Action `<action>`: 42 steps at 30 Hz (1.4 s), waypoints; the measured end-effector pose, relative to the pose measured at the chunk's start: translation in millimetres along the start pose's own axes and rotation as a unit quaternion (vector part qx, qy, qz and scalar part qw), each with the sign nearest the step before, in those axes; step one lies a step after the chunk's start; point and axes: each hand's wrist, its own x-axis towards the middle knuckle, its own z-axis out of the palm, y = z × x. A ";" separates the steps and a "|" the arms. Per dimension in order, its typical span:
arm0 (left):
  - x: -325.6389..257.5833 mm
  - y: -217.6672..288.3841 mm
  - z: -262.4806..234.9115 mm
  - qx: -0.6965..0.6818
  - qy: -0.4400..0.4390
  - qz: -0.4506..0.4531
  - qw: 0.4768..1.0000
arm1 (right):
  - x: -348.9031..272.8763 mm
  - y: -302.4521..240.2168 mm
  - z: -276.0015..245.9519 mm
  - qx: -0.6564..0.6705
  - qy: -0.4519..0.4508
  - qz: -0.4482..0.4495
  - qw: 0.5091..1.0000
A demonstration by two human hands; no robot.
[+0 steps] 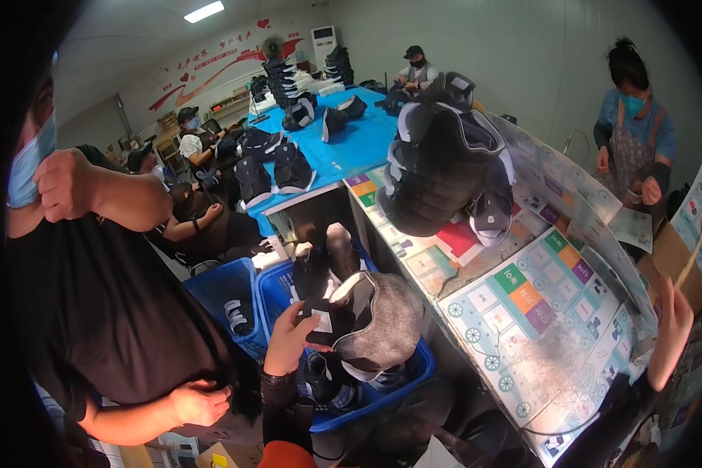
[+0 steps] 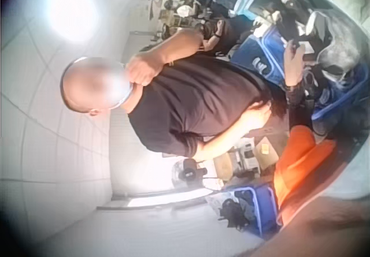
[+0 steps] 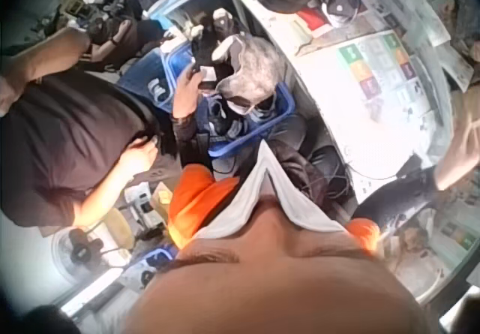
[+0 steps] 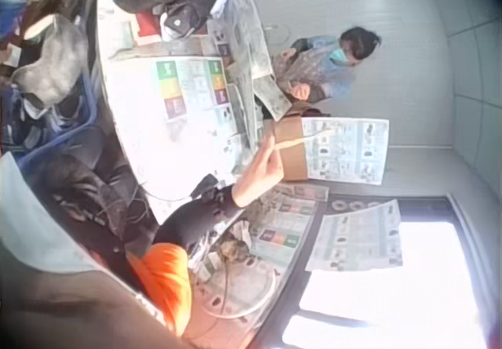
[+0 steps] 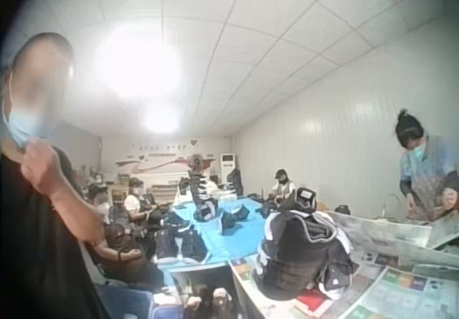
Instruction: The person wipes a footwear component by hand, then uses a wooden stick and a cloth to clean residue from an industrial spray gun while receiving objects from a colleague.
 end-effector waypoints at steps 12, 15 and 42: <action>36.4 -73.0 -22.1 0.031 0.101 -0.073 0.992 | -180.1 21.0 -57.2 -0.126 -0.295 0.192 0.928; 46.0 -76.9 -15.4 0.029 0.107 -0.075 0.991 | -199.1 27.7 -62.3 -0.103 -0.303 0.221 0.921; 42.3 154.3 250.9 0.359 -0.250 0.472 0.765 | -289.9 96.6 -78.4 -0.161 -0.091 0.298 0.936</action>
